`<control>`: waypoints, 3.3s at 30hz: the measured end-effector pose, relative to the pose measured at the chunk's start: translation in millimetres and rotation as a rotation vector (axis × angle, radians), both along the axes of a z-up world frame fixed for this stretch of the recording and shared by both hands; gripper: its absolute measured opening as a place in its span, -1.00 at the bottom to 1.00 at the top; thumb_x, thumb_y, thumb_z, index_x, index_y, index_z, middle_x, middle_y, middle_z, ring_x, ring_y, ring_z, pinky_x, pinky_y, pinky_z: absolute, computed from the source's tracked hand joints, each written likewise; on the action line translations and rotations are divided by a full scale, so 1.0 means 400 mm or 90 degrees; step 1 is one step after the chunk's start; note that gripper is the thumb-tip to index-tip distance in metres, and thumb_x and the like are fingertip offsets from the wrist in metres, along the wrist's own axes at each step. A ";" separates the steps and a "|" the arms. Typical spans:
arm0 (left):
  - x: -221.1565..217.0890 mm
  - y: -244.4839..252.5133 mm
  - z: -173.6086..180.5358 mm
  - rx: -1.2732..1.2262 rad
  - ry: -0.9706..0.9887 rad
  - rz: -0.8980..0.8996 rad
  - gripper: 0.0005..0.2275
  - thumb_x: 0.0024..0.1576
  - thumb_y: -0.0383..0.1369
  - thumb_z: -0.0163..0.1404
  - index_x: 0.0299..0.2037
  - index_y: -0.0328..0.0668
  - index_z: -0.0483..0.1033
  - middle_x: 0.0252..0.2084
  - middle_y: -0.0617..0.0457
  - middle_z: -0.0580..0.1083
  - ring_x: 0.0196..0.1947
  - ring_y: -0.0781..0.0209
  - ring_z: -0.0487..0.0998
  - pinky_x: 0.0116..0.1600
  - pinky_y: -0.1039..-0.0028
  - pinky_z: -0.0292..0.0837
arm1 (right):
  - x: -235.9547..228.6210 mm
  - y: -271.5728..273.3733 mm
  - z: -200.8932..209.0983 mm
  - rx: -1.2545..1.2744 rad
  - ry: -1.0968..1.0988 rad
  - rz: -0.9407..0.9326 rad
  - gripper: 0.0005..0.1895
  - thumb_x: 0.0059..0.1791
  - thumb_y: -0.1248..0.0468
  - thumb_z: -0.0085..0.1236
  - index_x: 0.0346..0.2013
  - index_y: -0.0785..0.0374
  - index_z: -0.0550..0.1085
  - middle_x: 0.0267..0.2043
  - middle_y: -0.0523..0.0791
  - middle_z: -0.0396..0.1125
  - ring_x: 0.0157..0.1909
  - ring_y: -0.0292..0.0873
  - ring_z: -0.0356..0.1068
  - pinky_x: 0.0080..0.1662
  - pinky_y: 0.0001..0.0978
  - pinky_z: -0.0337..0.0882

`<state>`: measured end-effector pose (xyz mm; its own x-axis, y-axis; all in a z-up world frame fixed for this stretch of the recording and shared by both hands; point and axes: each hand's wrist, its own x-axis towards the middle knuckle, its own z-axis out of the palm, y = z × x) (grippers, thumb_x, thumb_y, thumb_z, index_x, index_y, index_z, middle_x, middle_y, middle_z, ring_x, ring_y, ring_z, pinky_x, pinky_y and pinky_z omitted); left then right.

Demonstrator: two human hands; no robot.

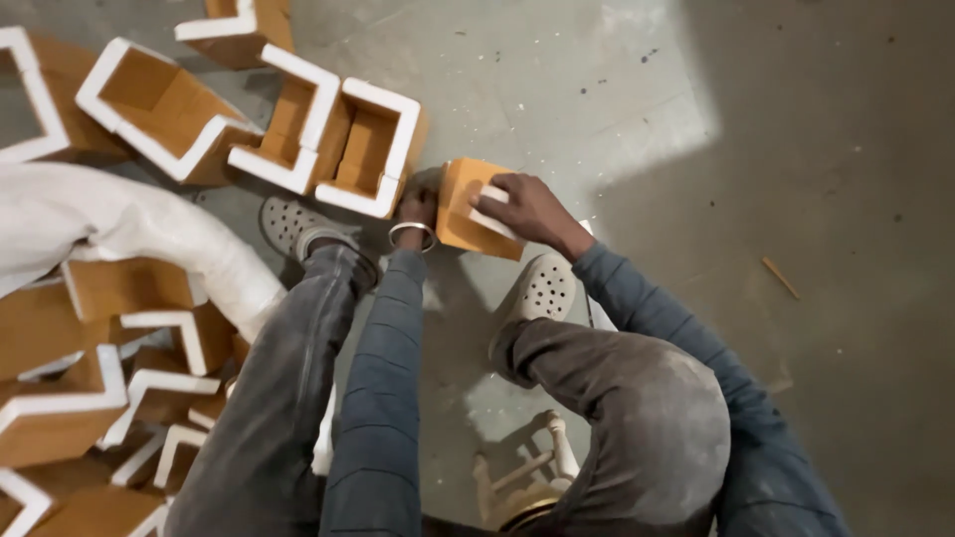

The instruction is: The person cuts a foam block with a saw and then wraps tape around a pair of foam blocks.

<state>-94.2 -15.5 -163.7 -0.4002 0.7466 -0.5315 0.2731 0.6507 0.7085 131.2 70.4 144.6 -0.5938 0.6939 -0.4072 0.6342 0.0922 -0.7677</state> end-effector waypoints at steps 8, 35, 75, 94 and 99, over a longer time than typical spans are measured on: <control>0.177 -0.161 0.560 0.332 0.063 0.140 -0.28 0.08 -0.05 0.15 0.36 -0.37 0.23 0.32 -0.31 0.33 0.33 -0.22 0.36 0.40 0.11 0.28 | -0.114 0.010 -0.085 0.060 0.009 0.014 -0.37 -0.04 -0.18 0.12 -0.20 0.42 0.57 -0.33 0.21 0.45 -0.26 0.22 0.48 -0.17 0.00 0.43; 0.280 -0.121 0.659 -0.008 0.413 -0.001 0.27 -0.37 0.18 0.37 0.52 -0.23 -0.10 0.53 -0.17 0.03 0.48 -0.22 0.06 0.41 -0.21 0.00 | 0.107 0.000 -0.148 -0.007 -0.073 0.077 -0.76 -0.10 -0.03 0.26 -0.29 0.00 0.63 -0.20 -0.17 0.55 -0.12 -0.07 0.52 -0.06 -0.17 0.45; 0.370 0.064 0.641 0.062 0.417 -0.404 -0.64 0.00 -0.39 0.19 -0.07 -0.36 0.36 -0.11 -0.30 0.47 -0.17 -0.24 0.61 -0.13 0.12 0.57 | 0.217 -0.071 -0.227 0.059 0.326 -0.069 -0.51 -0.04 0.30 0.32 0.09 0.20 0.28 0.01 0.14 0.39 0.06 0.17 0.45 0.12 -0.07 0.43; 0.375 0.138 0.442 0.044 0.429 -0.536 -0.81 0.16 -0.38 -0.03 -0.23 -0.15 0.70 -0.21 -0.20 0.60 -0.20 -0.19 0.65 -0.08 0.13 0.59 | 0.145 -0.094 -0.357 0.059 -0.074 -0.185 -0.55 0.00 0.13 0.01 0.20 -0.05 0.47 0.01 0.04 0.48 0.03 0.22 0.44 0.03 0.02 0.44; 0.378 0.136 0.423 0.046 0.439 -0.532 -0.79 0.17 -0.37 -0.06 -0.26 -0.22 0.69 -0.25 -0.24 0.60 -0.22 -0.21 0.66 -0.10 0.12 0.60 | 0.153 -0.131 -0.322 0.022 0.034 -0.277 -0.68 -0.02 0.13 0.09 0.01 0.03 0.55 -0.08 0.00 0.53 -0.04 0.10 0.53 -0.03 -0.10 0.50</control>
<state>57.0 39.0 5.4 0.0536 0.9423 -0.3303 0.9643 0.0370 0.2621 192.5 18.1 15.8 -0.2633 0.8966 -0.3560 0.5787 -0.1484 -0.8019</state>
